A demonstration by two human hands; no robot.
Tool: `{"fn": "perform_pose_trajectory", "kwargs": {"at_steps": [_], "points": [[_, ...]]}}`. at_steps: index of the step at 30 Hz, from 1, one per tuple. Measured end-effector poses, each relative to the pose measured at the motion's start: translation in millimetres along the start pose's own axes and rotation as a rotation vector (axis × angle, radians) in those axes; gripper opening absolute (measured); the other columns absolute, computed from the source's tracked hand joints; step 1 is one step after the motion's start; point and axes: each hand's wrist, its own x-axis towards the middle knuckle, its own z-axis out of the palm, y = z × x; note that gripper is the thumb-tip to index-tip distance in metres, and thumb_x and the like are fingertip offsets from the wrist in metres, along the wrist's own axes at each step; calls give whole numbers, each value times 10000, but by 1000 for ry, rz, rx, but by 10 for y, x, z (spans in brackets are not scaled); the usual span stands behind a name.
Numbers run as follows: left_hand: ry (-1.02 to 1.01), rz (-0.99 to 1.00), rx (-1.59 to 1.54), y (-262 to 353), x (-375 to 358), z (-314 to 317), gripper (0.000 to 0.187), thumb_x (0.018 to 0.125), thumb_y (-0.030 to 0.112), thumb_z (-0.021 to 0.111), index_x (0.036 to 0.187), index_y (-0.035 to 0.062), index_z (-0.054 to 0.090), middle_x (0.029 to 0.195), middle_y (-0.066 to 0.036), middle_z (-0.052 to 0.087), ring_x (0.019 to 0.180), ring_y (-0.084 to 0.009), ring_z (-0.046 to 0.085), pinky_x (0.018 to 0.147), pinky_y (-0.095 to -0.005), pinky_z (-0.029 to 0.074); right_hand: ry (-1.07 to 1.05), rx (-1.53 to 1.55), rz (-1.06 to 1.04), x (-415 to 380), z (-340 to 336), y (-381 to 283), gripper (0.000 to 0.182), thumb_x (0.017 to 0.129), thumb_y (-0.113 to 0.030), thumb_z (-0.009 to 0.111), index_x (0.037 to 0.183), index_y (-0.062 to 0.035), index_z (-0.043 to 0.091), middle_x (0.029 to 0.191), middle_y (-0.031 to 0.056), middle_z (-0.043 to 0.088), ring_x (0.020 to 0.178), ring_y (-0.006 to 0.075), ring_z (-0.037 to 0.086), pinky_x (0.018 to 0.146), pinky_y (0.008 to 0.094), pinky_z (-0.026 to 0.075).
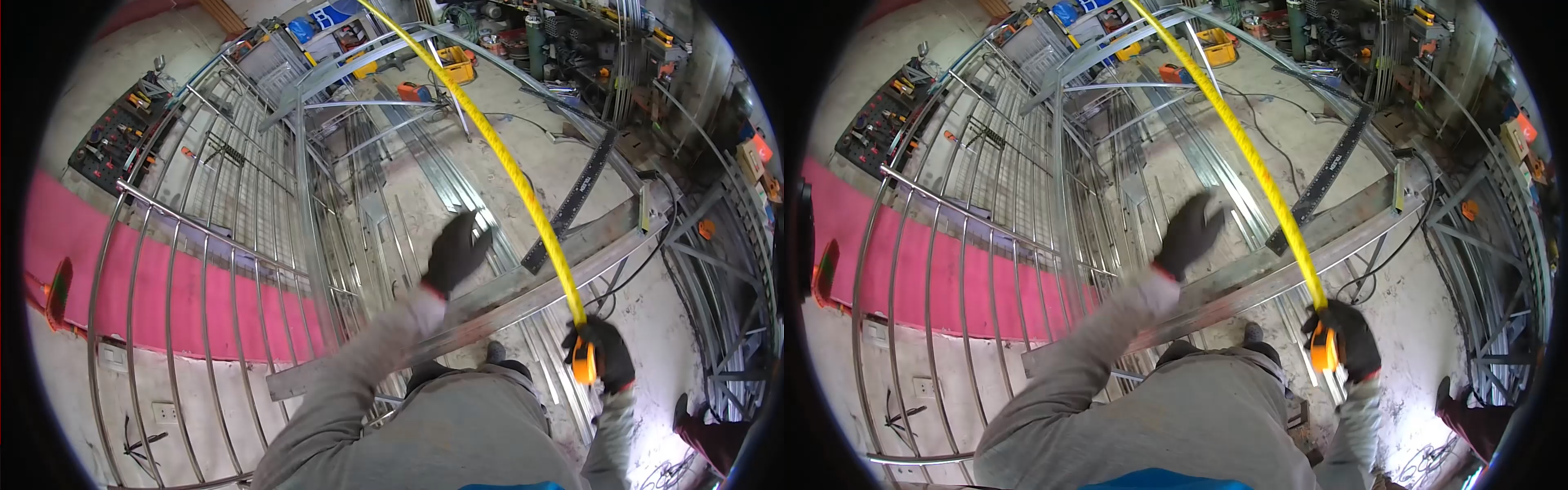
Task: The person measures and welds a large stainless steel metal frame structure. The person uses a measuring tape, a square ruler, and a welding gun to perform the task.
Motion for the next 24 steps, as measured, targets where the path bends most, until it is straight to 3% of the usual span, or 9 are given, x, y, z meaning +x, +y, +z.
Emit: {"fn": "perform_pose_trajectory", "kwargs": {"at_steps": [3, 5, 6, 7, 9, 11, 15, 19, 24], "points": [[-143, -4, 221, 238, -1050, -175, 572, 912, 372, 775, 1349, 36, 625, 1276, -223, 649, 1230, -427, 598, 1053, -535, 467, -19, -37, -66, 644, -257, -236, 439, 1101, -368, 584, 1284, 27, 646, 945, 122, 749, 715, 217, 741, 637, 345, 606], [-231, -74, 273, 386, -1456, -300, 585, 911, 382, 769, 1359, 38, 619, 1330, -224, 617, 1286, -430, 543, 1104, -553, 410, -45, -107, -111, 982, -371, -453, 448, 1107, -380, 567, 1288, 19, 655, 956, 102, 754, 747, 170, 721, 659, 323, 600], [-320, -140, 323, 416, -1576, -338, 598, 910, 391, 763, 1370, 40, 612, 1384, -224, 584, 1341, -433, 489, 1154, -571, 353, -48, -73, -69, 1182, -441, -513, 388, 1087, -358, 571, 1266, -22, 644, 951, 96, 748, 681, 175, 711, 589, 319, 583], [-320, -156, 321, 406, -1634, -358, 598, 910, 391, 763, 1370, 40, 612, 1384, -224, 584, 1341, -433, 489, 1154, -571, 353, -75, -210, -185, 1412, -579, -495, 385, 1093, -373, 560, 1257, -35, 641, 951, 94, 749, 681, 178, 714, 575, 317, 579], [-370, -198, 336, 365, -1704, -361, 632, 908, 414, 755, 1395, 36, 609, 1393, -230, 581, 1354, -437, 473, 1173, -575, 324, 1, -163, -131, 1610, -534, -712, 392, 1092, -401, 562, 1244, -47, 638, 948, 95, 747, 696, 180, 725, 571, 321, 579], [-356, -208, 353, 305, -1730, -334, 595, 893, 405, 762, 1345, 36, 645, 1419, -241, 572, 1359, -452, 478, 1176, -580, 328, 3, -268, -139, 1732, -497, -948, 438, 1112, -421, 537, 1176, -6, 662, 951, 91, 751, 748, 172, 745, 686, 321, 615], [-365, -248, 331, 286, -1715, -331, 495, 885, 414, 753, 1203, 35, 721, 1443, -256, 564, 1367, -471, 480, 1193, -588, 317, -91, -376, -242, 2159, -640, -1032, 453, 1110, -383, 561, 1313, 10, 661, 981, 111, 759, 793, 194, 757, 726, 326, 627], [-325, -273, 311, 351, -1659, -332, 435, 890, 426, 747, 1078, 34, 744, 1438, -259, 569, 1351, -463, 494, 1178, -583, 327, -157, -37, -95, 2527, -709, -1037, 436, 1092, -336, 601, 1348, 13, 652, 1009, 115, 755, 822, 212, 752, 737, 345, 633], [-369, -296, 274, 386, -1592, -386, 403, 894, 447, 740, 975, 52, 751, 1347, -245, 603, 1292, -441, 529, 1122, -562, 366, -160, 40, 3, 2832, -725, -1031, 405, 1059, -362, 637, 1303, -40, 660, 995, 120, 753, 830, 252, 745, 689, 398, 629]]}}
